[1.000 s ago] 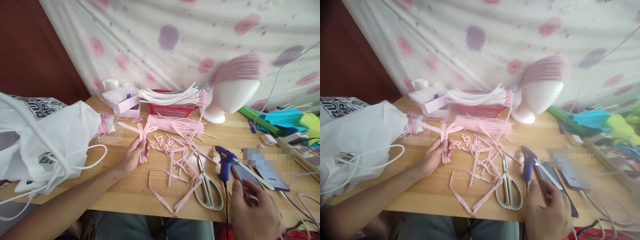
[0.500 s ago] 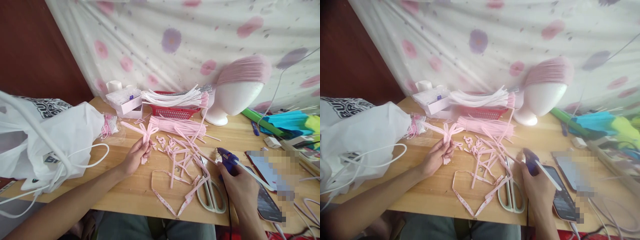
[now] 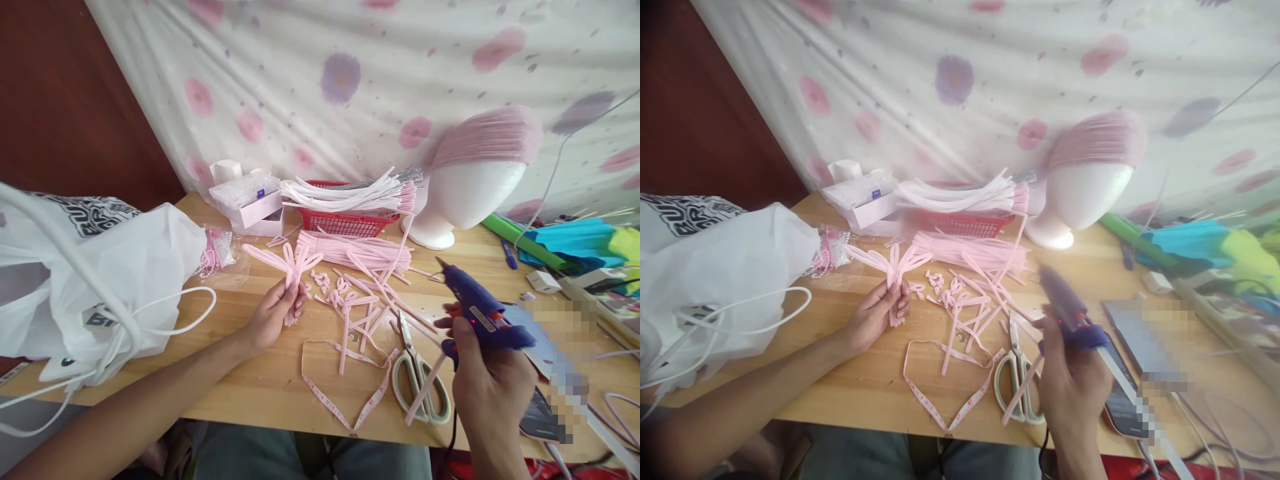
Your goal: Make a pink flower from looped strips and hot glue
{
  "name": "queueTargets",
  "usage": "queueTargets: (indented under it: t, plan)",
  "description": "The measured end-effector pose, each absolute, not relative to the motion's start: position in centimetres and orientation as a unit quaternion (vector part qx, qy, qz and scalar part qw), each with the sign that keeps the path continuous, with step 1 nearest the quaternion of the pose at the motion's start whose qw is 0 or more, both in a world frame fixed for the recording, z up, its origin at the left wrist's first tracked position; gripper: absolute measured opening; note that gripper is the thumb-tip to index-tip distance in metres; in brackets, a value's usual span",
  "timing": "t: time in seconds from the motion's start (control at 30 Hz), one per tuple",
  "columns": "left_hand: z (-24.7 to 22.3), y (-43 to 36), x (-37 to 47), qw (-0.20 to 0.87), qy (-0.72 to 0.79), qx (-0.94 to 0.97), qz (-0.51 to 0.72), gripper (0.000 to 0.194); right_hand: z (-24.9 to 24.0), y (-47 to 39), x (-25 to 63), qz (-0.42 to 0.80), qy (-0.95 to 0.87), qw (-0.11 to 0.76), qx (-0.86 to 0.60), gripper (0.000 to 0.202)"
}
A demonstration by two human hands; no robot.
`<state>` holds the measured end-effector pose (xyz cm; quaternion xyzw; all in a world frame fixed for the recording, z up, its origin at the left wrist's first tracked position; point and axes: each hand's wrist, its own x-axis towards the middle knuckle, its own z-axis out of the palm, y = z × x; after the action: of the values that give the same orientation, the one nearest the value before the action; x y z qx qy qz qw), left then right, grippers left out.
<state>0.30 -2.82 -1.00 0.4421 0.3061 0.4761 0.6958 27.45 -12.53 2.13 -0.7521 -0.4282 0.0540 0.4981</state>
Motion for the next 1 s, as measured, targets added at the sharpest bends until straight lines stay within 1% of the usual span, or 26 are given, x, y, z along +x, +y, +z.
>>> queueTargets:
  t: [0.07,0.1,0.13,0.2,0.27,0.37,0.6,0.77,1.0]
  plan:
    - [-1.1,-2.9,0.3,0.703,0.295,0.439,0.475,0.045,2.4,-12.6,25.8,0.179,-0.437,0.563,-0.679,0.039]
    - [-1.1,-2.9,0.3,0.705,0.291,0.438,0.476,0.045,2.5,-12.5,24.9,0.235,-0.447,0.574,-0.645,0.037]
    - [-1.1,-2.9,0.4,0.706,0.289,0.438,0.476,0.045,2.6,-12.4,23.9,0.278,-0.461,0.570,-0.621,0.035]
    - [-1.2,-2.9,0.4,0.707,0.289,0.438,0.474,0.045,2.6,-12.1,22.1,0.329,-0.490,0.553,-0.588,0.032]
    - [-1.3,-2.9,0.4,0.707,0.290,0.438,0.473,0.044,2.5,-11.7,20.7,0.353,-0.530,0.526,-0.564,0.030]
    - [-1.6,-2.8,0.5,0.701,0.285,0.440,0.483,0.043,2.3,-11.1,19.4,0.356,-0.571,0.498,-0.547,0.032]
    - [-1.8,-2.8,0.6,0.700,0.282,0.446,0.482,0.045,1.5,-10.6,19.0,0.283,-0.614,0.477,-0.562,0.035]
    - [-1.6,-2.9,0.5,0.696,0.284,0.454,0.478,0.045,1.2,-10.7,18.9,0.256,-0.636,0.467,-0.559,0.028]
    - [-1.7,-2.9,0.5,0.694,0.276,0.460,0.480,0.045,0.9,-10.5,18.8,0.253,-0.643,0.475,-0.545,0.026]
